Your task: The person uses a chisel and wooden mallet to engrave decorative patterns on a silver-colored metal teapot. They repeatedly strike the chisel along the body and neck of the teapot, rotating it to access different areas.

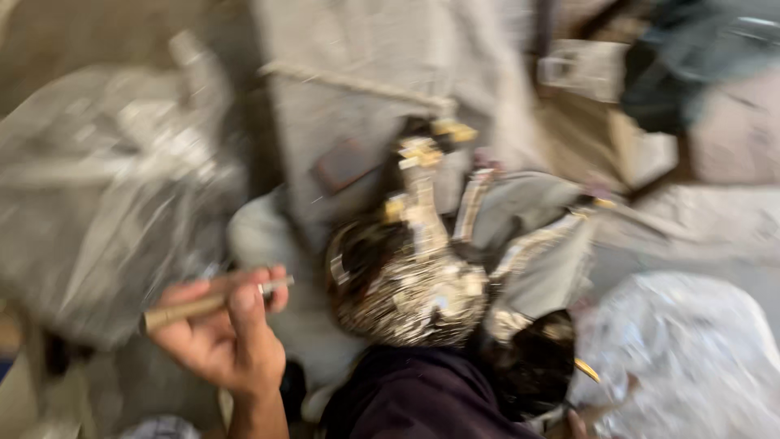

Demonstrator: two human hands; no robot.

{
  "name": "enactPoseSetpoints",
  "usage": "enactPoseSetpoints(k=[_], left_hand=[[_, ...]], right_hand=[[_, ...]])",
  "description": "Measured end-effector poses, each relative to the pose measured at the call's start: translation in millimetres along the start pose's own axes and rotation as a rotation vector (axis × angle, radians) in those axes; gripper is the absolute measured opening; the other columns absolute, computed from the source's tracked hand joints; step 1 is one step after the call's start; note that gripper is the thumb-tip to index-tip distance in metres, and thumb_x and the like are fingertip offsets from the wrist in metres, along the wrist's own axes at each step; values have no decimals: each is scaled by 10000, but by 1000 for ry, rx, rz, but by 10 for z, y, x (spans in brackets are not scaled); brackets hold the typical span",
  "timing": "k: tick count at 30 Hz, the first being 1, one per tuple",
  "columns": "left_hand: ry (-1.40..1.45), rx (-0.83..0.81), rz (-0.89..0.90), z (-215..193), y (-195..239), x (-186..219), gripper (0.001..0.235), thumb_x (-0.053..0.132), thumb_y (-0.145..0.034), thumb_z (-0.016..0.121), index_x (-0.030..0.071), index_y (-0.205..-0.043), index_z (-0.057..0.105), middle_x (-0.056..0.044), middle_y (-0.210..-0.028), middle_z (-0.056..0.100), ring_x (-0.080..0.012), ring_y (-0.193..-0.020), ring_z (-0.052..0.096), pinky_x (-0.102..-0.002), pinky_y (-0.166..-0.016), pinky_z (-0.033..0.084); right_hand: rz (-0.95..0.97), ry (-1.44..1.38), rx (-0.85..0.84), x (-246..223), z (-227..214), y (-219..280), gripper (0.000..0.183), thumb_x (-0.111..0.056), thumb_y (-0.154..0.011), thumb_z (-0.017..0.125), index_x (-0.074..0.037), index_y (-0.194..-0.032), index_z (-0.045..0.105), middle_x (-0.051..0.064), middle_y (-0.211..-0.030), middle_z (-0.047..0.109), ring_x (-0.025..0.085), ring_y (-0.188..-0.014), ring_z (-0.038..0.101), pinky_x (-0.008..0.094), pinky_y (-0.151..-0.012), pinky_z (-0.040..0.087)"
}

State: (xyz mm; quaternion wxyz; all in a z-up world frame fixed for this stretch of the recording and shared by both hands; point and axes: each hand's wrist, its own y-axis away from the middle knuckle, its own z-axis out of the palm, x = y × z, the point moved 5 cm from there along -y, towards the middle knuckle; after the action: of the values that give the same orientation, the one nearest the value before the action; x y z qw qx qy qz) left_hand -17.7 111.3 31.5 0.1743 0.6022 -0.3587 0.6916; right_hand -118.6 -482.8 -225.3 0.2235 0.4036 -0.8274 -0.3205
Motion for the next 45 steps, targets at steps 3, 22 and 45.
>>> enactPoseSetpoints(k=[3, 22, 45], left_hand=[[-187, 125, 16, -769, 53, 32, 322, 43, -1181, 623, 68, -1308, 328, -192, -1006, 697, -221, -834, 724, -291, -673, 623], [-1172, 8, -373, -2005, 1492, -1389, 164, 177, -1048, 658, 30, -1118, 637, -181, -951, 670, -376, -856, 655, -492, -793, 518], [-1034, 77, -346, -660, 363, -1006, 238, 84, -1009, 663, -39, -1140, 507, -65, -951, 531, -153, -783, 515, -251, -753, 452]], right_hand=[[-103, 5, -221, -352, -43, -98, 576, -539, -903, 709, -17, -1145, 735, 209, -1086, 753, 376, -978, 717, 484, -817, 576], [256, 58, -717, 13, -207, 64, 448, -414, -901, 702, -81, -1163, 845, 125, -1066, 835, 280, -856, 799, 440, -786, 651], [-1193, -44, 391, -2325, -1030, -1040, 475, -280, -838, 708, -50, -1252, 674, 202, -1308, 650, 363, -1213, 557, 486, -1043, 449]])
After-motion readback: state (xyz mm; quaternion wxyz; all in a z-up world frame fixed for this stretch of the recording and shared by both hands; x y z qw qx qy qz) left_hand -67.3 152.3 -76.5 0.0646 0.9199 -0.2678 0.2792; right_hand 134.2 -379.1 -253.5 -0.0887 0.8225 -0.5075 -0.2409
